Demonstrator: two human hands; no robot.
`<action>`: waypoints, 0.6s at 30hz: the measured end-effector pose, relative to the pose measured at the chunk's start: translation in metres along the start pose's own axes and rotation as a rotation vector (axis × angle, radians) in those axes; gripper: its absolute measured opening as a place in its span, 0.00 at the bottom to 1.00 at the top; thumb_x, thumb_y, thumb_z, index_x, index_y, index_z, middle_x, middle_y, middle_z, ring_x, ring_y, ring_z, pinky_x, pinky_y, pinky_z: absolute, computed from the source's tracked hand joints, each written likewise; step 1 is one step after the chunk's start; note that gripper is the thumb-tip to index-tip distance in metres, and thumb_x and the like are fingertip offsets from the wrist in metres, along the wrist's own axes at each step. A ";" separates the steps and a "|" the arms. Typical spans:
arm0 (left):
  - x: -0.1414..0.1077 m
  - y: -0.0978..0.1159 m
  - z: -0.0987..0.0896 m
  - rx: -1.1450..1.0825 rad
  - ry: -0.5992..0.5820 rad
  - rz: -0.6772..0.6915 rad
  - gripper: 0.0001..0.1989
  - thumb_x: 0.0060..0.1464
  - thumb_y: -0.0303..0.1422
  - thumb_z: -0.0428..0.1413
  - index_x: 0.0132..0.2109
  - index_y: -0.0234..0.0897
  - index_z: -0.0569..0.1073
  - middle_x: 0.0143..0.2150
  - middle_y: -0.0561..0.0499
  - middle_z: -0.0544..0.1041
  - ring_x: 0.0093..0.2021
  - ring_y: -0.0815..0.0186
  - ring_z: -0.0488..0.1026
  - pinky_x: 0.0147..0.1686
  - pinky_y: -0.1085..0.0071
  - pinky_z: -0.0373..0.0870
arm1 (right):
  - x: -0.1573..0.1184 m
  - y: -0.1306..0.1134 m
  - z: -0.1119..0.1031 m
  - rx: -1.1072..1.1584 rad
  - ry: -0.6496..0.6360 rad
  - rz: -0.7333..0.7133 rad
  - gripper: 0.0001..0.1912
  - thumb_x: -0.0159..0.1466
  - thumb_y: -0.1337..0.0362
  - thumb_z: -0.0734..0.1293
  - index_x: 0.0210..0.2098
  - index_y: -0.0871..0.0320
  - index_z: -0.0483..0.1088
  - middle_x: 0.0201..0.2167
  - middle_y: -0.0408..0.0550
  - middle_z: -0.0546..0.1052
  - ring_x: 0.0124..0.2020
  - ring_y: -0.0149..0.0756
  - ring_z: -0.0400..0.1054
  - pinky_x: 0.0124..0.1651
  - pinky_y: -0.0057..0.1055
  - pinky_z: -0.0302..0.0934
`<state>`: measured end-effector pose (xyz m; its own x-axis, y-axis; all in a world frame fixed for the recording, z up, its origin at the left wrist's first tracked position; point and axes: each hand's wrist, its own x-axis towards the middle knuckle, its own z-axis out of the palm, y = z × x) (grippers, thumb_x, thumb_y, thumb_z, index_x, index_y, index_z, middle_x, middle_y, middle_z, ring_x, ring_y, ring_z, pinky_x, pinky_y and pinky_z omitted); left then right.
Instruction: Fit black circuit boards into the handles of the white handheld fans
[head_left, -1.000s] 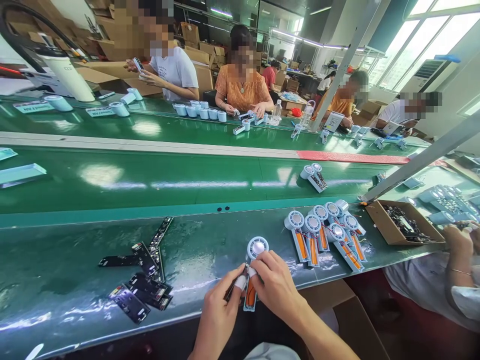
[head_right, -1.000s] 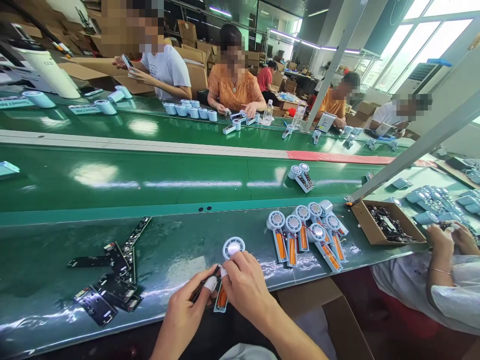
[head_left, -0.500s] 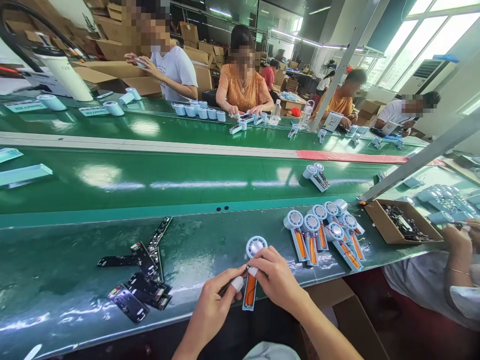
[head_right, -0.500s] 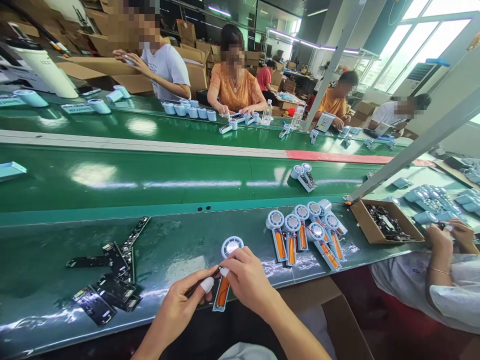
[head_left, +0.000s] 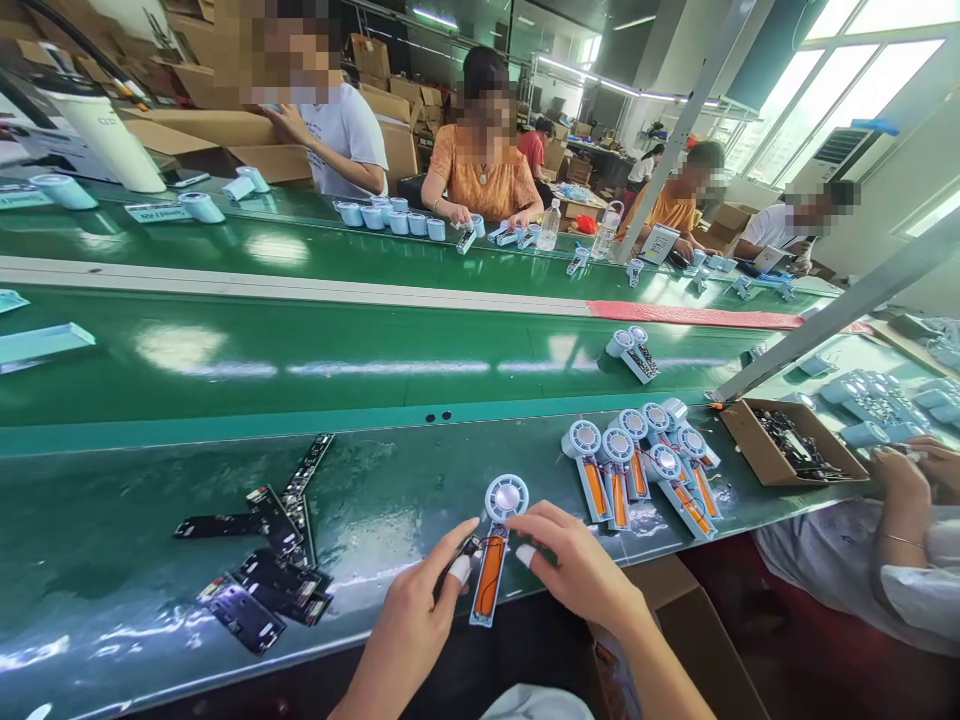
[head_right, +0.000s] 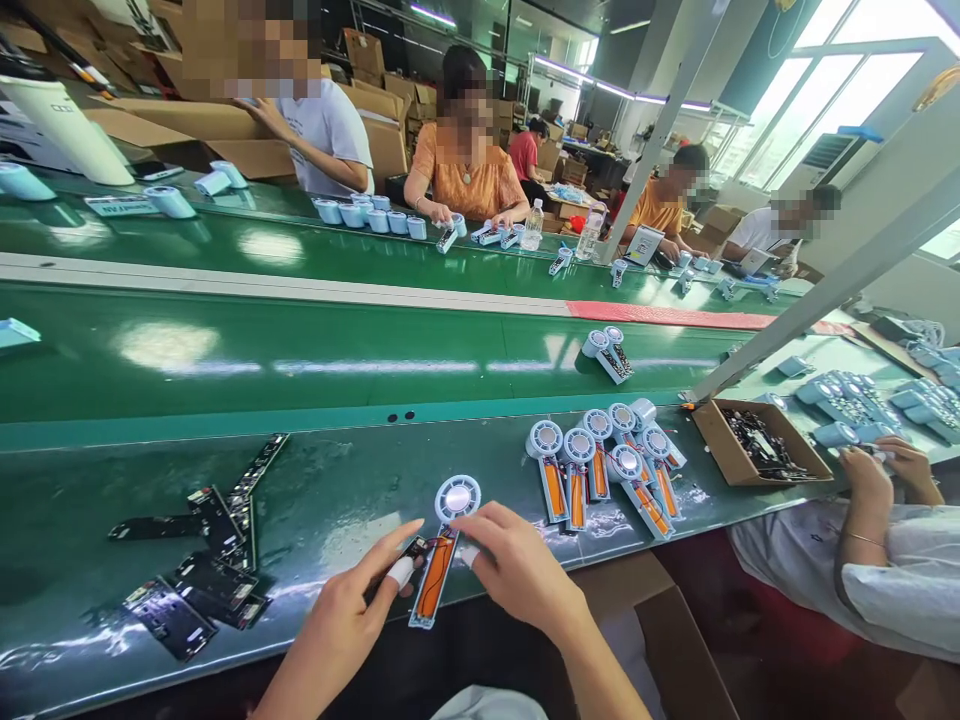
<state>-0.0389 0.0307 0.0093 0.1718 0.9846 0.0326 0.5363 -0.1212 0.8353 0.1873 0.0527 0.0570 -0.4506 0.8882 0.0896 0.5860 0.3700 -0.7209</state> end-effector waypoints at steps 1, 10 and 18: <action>0.000 0.000 0.001 0.029 0.001 0.031 0.24 0.59 0.28 0.45 0.59 0.42 0.73 0.47 0.47 0.85 0.42 0.61 0.84 0.41 0.69 0.79 | 0.000 0.000 0.004 -0.044 -0.015 -0.033 0.23 0.64 0.77 0.61 0.55 0.51 0.73 0.45 0.48 0.76 0.45 0.37 0.72 0.49 0.32 0.68; -0.007 0.011 0.010 0.472 -0.139 0.154 0.29 0.58 0.18 0.41 0.55 0.47 0.77 0.41 0.47 0.81 0.33 0.61 0.82 0.30 0.72 0.76 | 0.021 0.000 0.033 0.285 0.246 0.125 0.10 0.68 0.65 0.63 0.40 0.55 0.77 0.31 0.46 0.81 0.29 0.34 0.74 0.36 0.28 0.68; -0.007 0.007 0.007 0.200 -0.032 0.099 0.26 0.58 0.23 0.41 0.57 0.43 0.73 0.44 0.46 0.84 0.43 0.60 0.83 0.37 0.69 0.78 | 0.022 -0.009 0.048 0.549 0.260 0.320 0.09 0.61 0.59 0.70 0.34 0.57 0.79 0.29 0.47 0.81 0.29 0.36 0.74 0.34 0.30 0.68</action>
<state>-0.0303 0.0225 0.0108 0.2562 0.9625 0.0893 0.6680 -0.2430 0.7034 0.1398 0.0563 0.0325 -0.0961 0.9927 -0.0729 0.2065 -0.0518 -0.9771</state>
